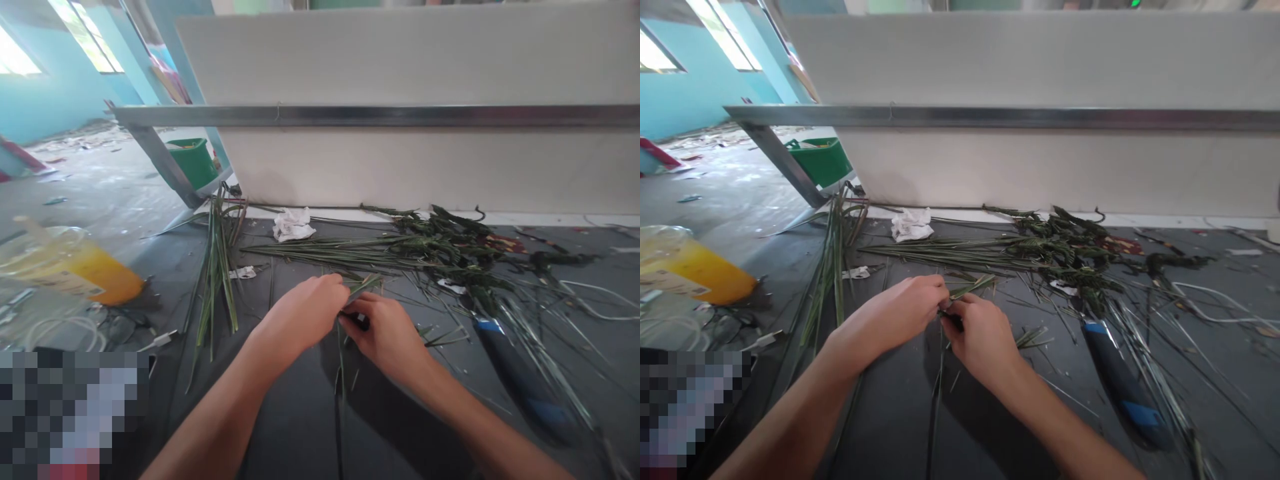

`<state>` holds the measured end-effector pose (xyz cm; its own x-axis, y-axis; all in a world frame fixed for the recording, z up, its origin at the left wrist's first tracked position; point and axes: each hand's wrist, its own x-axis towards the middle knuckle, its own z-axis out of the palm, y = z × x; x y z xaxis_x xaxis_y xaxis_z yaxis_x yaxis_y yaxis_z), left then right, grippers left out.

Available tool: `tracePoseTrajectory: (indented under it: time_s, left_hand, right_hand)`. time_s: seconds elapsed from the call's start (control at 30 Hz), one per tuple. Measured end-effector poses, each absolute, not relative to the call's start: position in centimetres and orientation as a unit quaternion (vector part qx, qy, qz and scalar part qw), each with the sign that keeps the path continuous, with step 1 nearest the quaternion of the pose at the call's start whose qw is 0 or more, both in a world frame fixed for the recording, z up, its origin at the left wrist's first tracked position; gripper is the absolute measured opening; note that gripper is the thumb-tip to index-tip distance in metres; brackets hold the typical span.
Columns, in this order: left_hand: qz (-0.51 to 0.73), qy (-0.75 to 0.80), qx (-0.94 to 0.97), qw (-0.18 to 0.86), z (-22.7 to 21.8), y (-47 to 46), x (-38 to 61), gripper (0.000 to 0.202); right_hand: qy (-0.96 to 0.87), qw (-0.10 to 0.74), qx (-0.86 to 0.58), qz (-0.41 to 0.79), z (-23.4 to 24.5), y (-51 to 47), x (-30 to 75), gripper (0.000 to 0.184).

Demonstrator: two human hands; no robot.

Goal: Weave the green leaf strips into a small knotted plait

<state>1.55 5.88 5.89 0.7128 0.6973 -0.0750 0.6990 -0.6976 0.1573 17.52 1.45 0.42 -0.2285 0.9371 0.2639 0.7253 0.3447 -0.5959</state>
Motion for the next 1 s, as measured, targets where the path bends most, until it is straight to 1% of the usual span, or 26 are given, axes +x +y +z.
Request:
tracePoseTrajectory:
  time_s: [0.13,0.33,0.43,0.57,0.77,0.87,1.0]
  left_hand:
    - [0.007,0.393,0.915,0.093,6.0,5.9,1.6,0.022]
    - [0.042,0.404,0.904,0.134,6.4,5.8,1.7,0.023]
    - [0.042,0.416,0.898,0.136,6.7,5.7,1.8,0.023]
    - [0.044,0.443,0.887,0.126,6.9,5.4,2.0,0.021]
    - [0.048,0.447,0.885,0.125,6.5,5.1,2.5,0.024]
    - [0.049,0.435,0.884,0.162,6.3,5.8,2.1,0.025]
    - [0.033,0.392,0.882,0.258,6.4,7.0,1.3,0.029]
  right_hand:
    - [-0.760,0.304,-0.547,0.176,0.4,1.5,17.5,0.018]
    - [-0.752,0.314,-0.546,0.196,0.3,1.7,17.8,0.020]
    - [-0.748,0.301,-0.550,0.217,0.4,1.8,18.0,0.019]
    - [-0.740,0.284,-0.560,0.242,0.7,1.8,18.0,0.012]
    - [-0.743,0.276,-0.560,0.241,0.5,1.8,18.0,0.014]
    - [-0.749,0.267,-0.547,0.262,0.6,1.8,18.0,0.014]
    - [-0.737,0.245,-0.538,0.327,1.1,1.9,18.0,0.014]
